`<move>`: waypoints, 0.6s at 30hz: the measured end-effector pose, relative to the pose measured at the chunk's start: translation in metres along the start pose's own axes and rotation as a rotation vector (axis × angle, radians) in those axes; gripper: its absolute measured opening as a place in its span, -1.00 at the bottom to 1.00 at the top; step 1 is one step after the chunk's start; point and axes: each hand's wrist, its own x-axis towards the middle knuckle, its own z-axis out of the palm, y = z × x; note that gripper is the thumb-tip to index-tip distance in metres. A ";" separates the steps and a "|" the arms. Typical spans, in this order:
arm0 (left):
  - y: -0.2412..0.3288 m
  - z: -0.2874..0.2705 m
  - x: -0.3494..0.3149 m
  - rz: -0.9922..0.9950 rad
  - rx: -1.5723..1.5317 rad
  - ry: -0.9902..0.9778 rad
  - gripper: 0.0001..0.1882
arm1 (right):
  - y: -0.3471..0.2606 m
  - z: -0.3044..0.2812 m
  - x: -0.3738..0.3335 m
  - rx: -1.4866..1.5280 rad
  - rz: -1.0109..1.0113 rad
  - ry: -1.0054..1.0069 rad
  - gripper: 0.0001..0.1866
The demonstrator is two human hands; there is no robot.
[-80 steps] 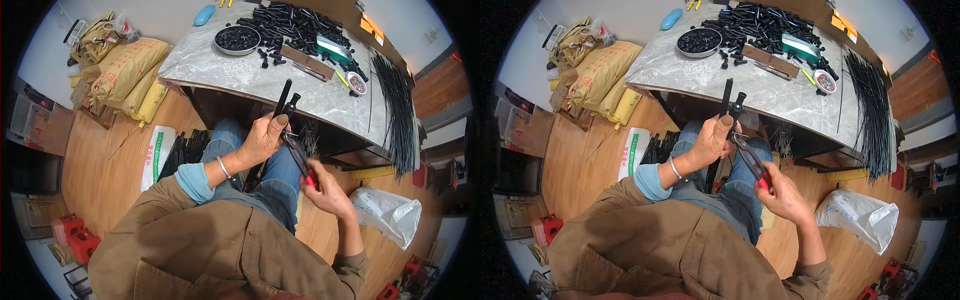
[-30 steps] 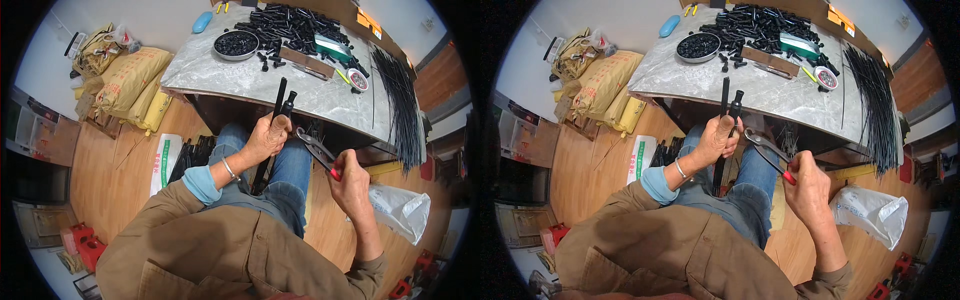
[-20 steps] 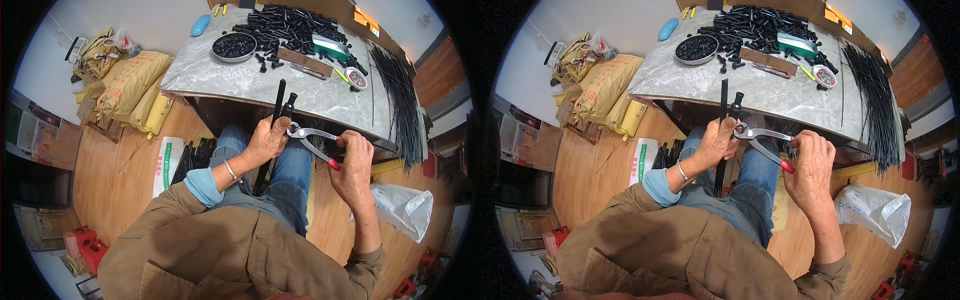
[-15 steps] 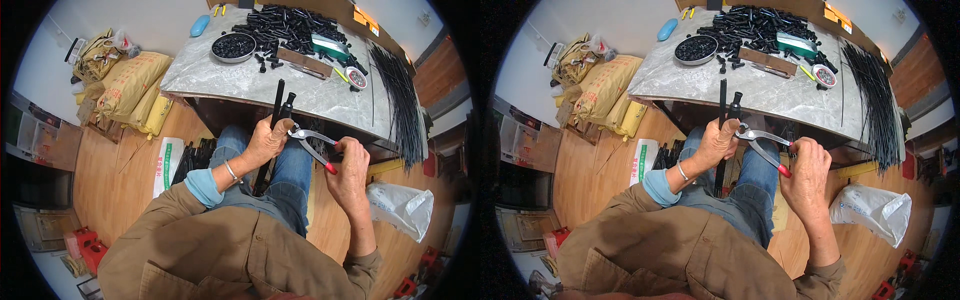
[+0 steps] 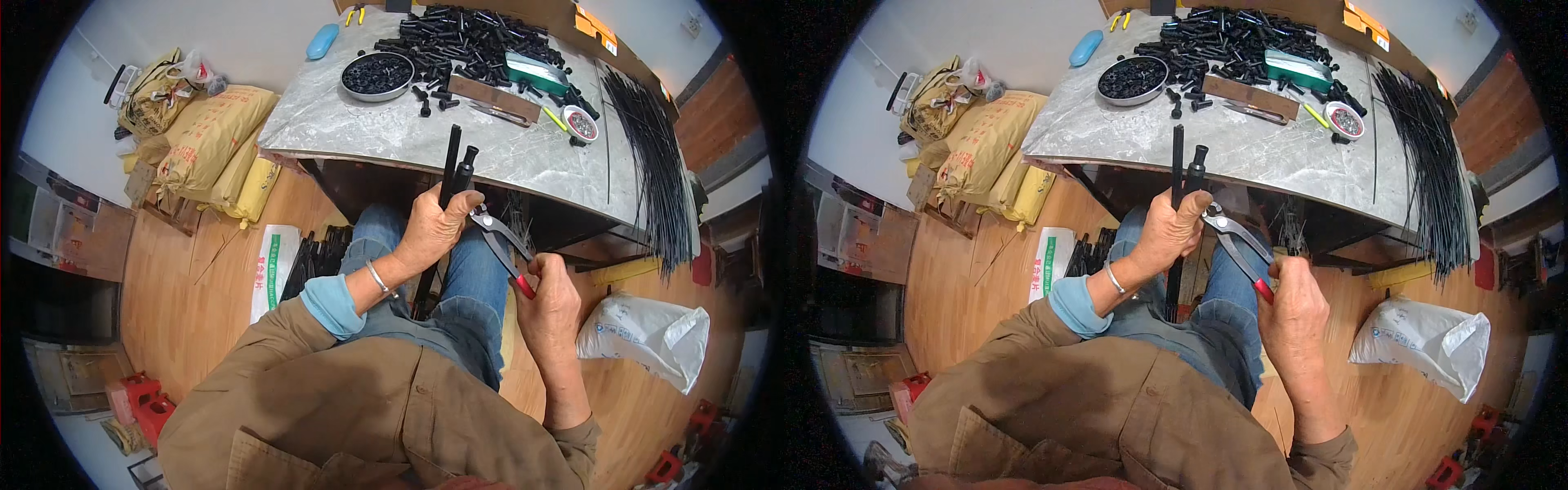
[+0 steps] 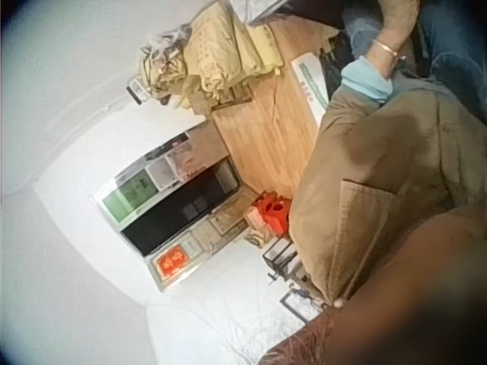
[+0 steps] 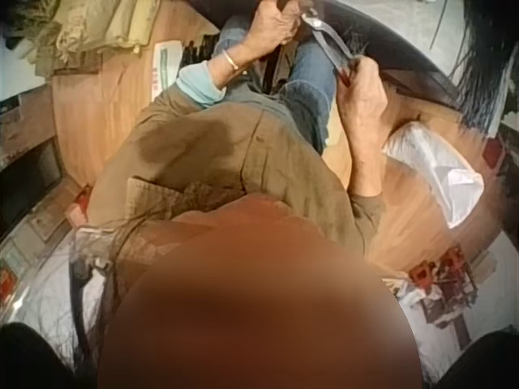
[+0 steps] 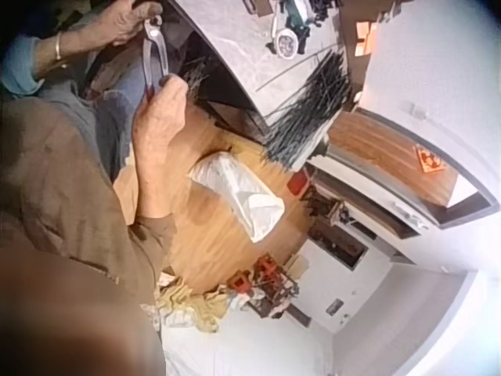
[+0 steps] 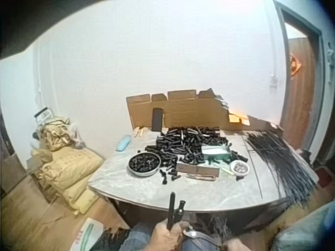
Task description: Bundling black plastic rods together using zip ties and trimming the excess zip tie length with pliers.
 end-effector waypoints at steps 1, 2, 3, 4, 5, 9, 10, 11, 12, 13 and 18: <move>0.001 0.000 -0.001 -0.001 0.002 0.000 -0.60 | 0.001 0.002 0.000 0.001 0.001 0.000 -0.61; 0.002 -0.002 -0.002 -0.023 -0.023 -0.012 -0.61 | 0.004 0.004 0.001 0.106 -0.011 -0.032 -0.62; 0.003 -0.003 -0.003 -0.045 -0.046 -0.023 -0.62 | 0.007 0.005 0.002 0.211 -0.023 -0.064 -0.63; 0.004 -0.003 -0.002 -0.049 -0.047 -0.030 -0.62 | 0.012 0.005 0.002 0.208 -0.017 -0.062 -0.63; 0.004 -0.003 -0.002 -0.050 -0.038 -0.044 -0.61 | 0.017 0.004 0.003 0.440 0.127 -0.259 -0.65; 0.007 -0.004 -0.004 -0.114 0.016 -0.108 -0.59 | 0.027 0.005 -0.001 1.258 0.583 -0.746 -0.73; 0.008 -0.004 -0.004 -0.119 0.017 -0.123 -0.59 | 0.031 0.012 -0.004 1.550 0.634 -0.867 -0.72; 0.009 -0.004 -0.003 -0.147 -0.006 -0.124 -0.59 | 0.037 0.016 -0.003 1.742 0.544 -1.000 -0.72; 0.010 -0.003 -0.002 -0.176 -0.029 -0.125 -0.58 | 0.042 0.009 -0.002 1.745 0.548 -0.981 -0.72; 0.014 -0.002 0.000 -0.131 0.080 -0.097 -0.58 | 0.036 -0.005 0.012 1.349 0.524 -1.056 -0.73; 0.016 -0.009 0.005 -0.140 0.058 -0.176 -0.48 | 0.031 -0.007 0.018 0.281 -0.217 -0.245 -0.75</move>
